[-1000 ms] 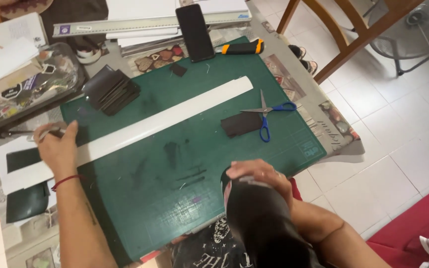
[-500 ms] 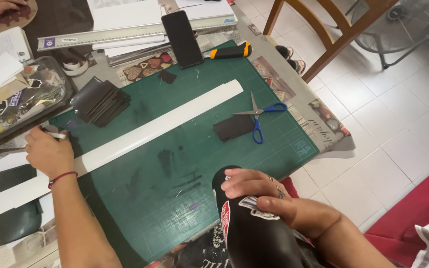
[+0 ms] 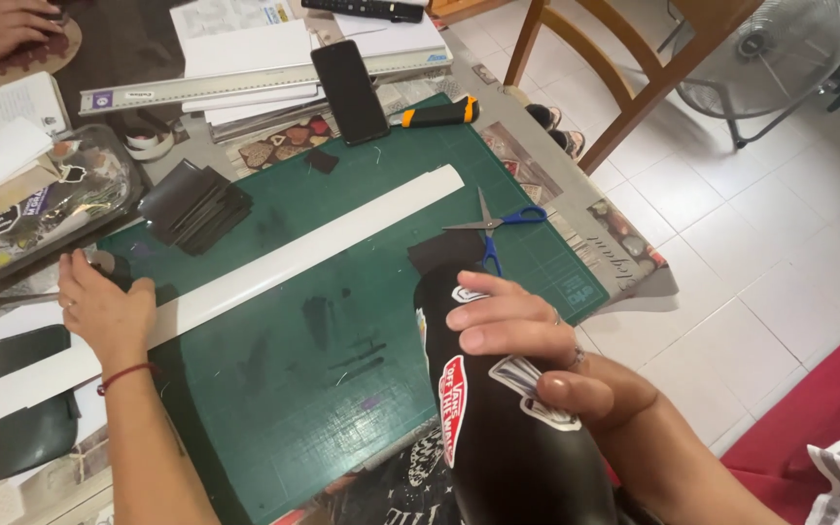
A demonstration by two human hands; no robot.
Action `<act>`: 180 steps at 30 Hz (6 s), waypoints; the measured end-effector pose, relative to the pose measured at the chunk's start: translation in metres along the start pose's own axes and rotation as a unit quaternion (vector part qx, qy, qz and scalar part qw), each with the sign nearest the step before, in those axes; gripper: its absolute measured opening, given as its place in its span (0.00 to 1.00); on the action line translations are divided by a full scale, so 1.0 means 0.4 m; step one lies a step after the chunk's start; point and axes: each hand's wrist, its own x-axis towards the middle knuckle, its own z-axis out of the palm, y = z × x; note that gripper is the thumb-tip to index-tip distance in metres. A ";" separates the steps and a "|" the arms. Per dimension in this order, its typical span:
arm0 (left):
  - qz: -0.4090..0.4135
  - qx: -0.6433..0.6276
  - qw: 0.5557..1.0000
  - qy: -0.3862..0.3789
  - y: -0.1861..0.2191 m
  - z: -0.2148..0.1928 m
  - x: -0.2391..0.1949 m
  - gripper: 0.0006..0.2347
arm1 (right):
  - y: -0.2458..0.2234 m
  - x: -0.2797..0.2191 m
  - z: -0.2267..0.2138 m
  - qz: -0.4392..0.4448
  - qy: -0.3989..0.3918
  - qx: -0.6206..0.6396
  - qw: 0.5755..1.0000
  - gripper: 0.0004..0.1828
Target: Folding and cutting a long black strip into smaller segments using scissors on a cutting mat.
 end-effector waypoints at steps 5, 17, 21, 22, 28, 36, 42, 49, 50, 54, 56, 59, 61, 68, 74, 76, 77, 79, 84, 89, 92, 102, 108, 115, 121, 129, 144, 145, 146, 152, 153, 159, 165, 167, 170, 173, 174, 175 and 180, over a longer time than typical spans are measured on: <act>0.087 -0.030 0.992 0.089 0.053 -0.029 -0.086 0.34 | -0.008 -0.014 -0.007 0.013 0.026 0.000 1.000 0.24; 0.238 -0.041 0.962 0.128 0.152 -0.014 -0.288 0.23 | -0.063 0.044 -0.039 -0.088 0.041 -0.102 0.990 0.17; 0.269 0.014 0.956 0.112 0.151 0.016 -0.304 0.19 | -0.082 0.064 -0.050 -0.128 0.040 -0.141 0.981 0.21; 0.270 0.014 0.956 0.115 0.141 0.028 -0.306 0.19 | -0.083 0.064 -0.050 -0.130 0.040 -0.141 0.981 0.21; 0.304 0.072 0.943 0.117 0.110 0.071 -0.305 0.17 | -0.091 0.078 -0.053 -0.151 0.062 -0.156 0.974 0.21; 0.290 0.082 0.949 0.092 0.076 0.105 -0.301 0.16 | -0.087 0.080 -0.045 -0.172 0.090 -0.165 0.967 0.20; 0.289 0.096 0.948 0.092 0.067 0.117 -0.303 0.15 | -0.108 0.082 -0.045 -0.159 0.082 -0.172 0.969 0.22; 0.287 0.100 0.949 0.088 0.047 0.134 -0.300 0.13 | -0.111 0.087 -0.040 -0.175 0.086 -0.174 0.965 0.21; 0.286 0.102 0.949 0.085 0.047 0.132 -0.299 0.13 | -0.113 0.088 -0.039 -0.174 0.089 -0.176 0.965 0.22; 0.275 0.102 0.953 0.076 0.042 0.139 -0.299 0.14 | -0.124 0.098 -0.028 -0.167 0.115 -0.190 0.961 0.24; 0.277 0.103 0.952 0.076 0.039 0.138 -0.300 0.14 | -0.127 0.096 -0.041 -0.166 0.099 -0.189 0.963 0.24; 0.284 0.105 0.949 0.083 0.039 0.140 -0.298 0.13 | -0.130 0.099 -0.049 -0.167 0.084 -0.189 0.964 0.23; 0.288 0.105 0.947 0.093 0.037 0.143 -0.295 0.13 | -0.129 0.103 -0.053 -0.170 0.085 -0.189 0.963 0.22; 0.273 0.104 0.954 0.073 0.029 0.152 -0.292 0.15 | -0.129 0.114 -0.061 -0.167 0.073 -0.190 0.965 0.22; 0.270 0.093 0.956 0.072 0.027 0.153 -0.292 0.15 | -0.108 0.131 -0.047 -0.175 0.100 -0.186 0.962 0.22; 0.270 0.093 0.956 0.069 0.028 0.153 -0.291 0.15 | -0.098 0.136 -0.043 -0.182 0.108 -0.183 0.960 0.22; 0.270 0.100 0.955 0.071 0.028 0.153 -0.291 0.15 | -0.095 0.140 -0.042 -0.182 0.109 -0.183 0.960 0.22; 0.270 0.107 0.954 0.072 0.031 0.153 -0.294 0.15 | -0.085 0.142 -0.045 -0.183 0.110 -0.182 0.960 0.22; 0.281 0.096 0.953 0.059 0.115 0.112 -0.317 0.16 | -0.072 0.146 -0.065 -0.151 0.027 -0.136 0.979 0.24; 0.315 0.090 0.944 0.029 0.218 0.102 -0.335 0.19 | -0.006 0.137 -0.001 -0.130 0.057 -0.110 0.984 0.24; 0.341 0.091 0.935 0.021 0.271 0.113 -0.337 0.20 | 0.030 0.131 0.020 -0.109 0.052 -0.071 0.990 0.19; 0.332 0.032 0.941 -0.059 0.393 0.297 -0.294 0.27 | 0.393 0.186 0.129 0.067 0.087 0.081 0.991 0.18; 0.349 0.028 0.937 0.020 0.392 0.252 -0.290 0.23 | 0.658 0.359 0.275 0.223 0.182 0.073 0.955 0.59; 0.339 0.016 0.940 0.018 0.375 0.278 -0.282 0.23 | 1.056 0.509 0.463 0.227 0.188 -0.036 0.955 0.55; 0.333 -0.002 0.943 0.007 0.374 0.274 -0.281 0.21 | 1.205 0.534 0.583 0.323 0.083 -0.034 0.942 0.56; 0.322 -0.018 0.946 0.026 0.385 0.255 -0.281 0.24 | 1.353 0.511 0.672 0.326 -0.017 0.038 0.944 0.62; 0.356 0.040 0.934 -0.008 0.374 0.281 -0.278 0.23 | 1.251 0.425 0.553 0.376 -0.021 0.057 0.925 0.58; 0.367 0.036 0.929 -0.018 0.372 0.281 -0.279 0.23 | 1.165 0.402 0.470 0.386 -0.010 0.052 0.921 0.58; 0.367 0.025 0.930 -0.014 0.372 0.282 -0.280 0.24 | 1.077 0.379 0.389 0.310 -0.058 0.058 0.947 0.44; 0.386 0.024 0.922 -0.012 0.368 0.279 -0.282 0.23 | 0.584 0.139 -0.030 0.300 -0.115 -0.033 0.946 0.20; 0.387 0.022 0.922 -0.004 0.369 0.277 -0.279 0.22 | 0.531 0.085 -0.082 0.318 -0.098 -0.132 0.934 0.20; 0.382 0.005 0.924 -0.031 0.365 0.289 -0.286 0.23 | 0.424 -0.353 -0.156 0.428 -0.046 -0.311 0.847 0.20; 0.380 0.007 0.924 -0.030 0.369 0.289 -0.300 0.21 | 0.400 -0.425 -0.061 0.541 -0.131 -0.398 0.729 0.55; 0.387 0.004 0.921 -0.033 0.394 0.271 -0.313 0.21 | 0.403 -0.450 -0.065 0.531 -0.122 -0.421 0.726 0.51; 0.405 0.007 0.913 -0.044 0.422 0.279 -0.339 0.21 | 0.414 -0.485 -0.073 0.509 -0.111 -0.482 0.705 0.42; 0.417 0.018 0.907 -0.061 0.455 0.327 -0.368 0.23 | 0.441 -0.538 -0.086 0.486 -0.109 -0.550 0.670 0.35; 0.423 0.021 0.903 -0.070 0.466 0.345 -0.378 0.25 | 0.450 -0.560 -0.088 0.477 -0.106 -0.580 0.652 0.32; 0.422 0.021 0.904 -0.068 0.485 0.365 -0.385 0.25 | 0.448 -0.556 -0.087 0.475 -0.106 -0.581 0.652 0.32; 0.399 0.018 0.915 -0.062 0.592 0.391 -0.404 0.28 | 0.441 -0.512 -0.051 0.408 -0.096 -0.600 0.682 0.26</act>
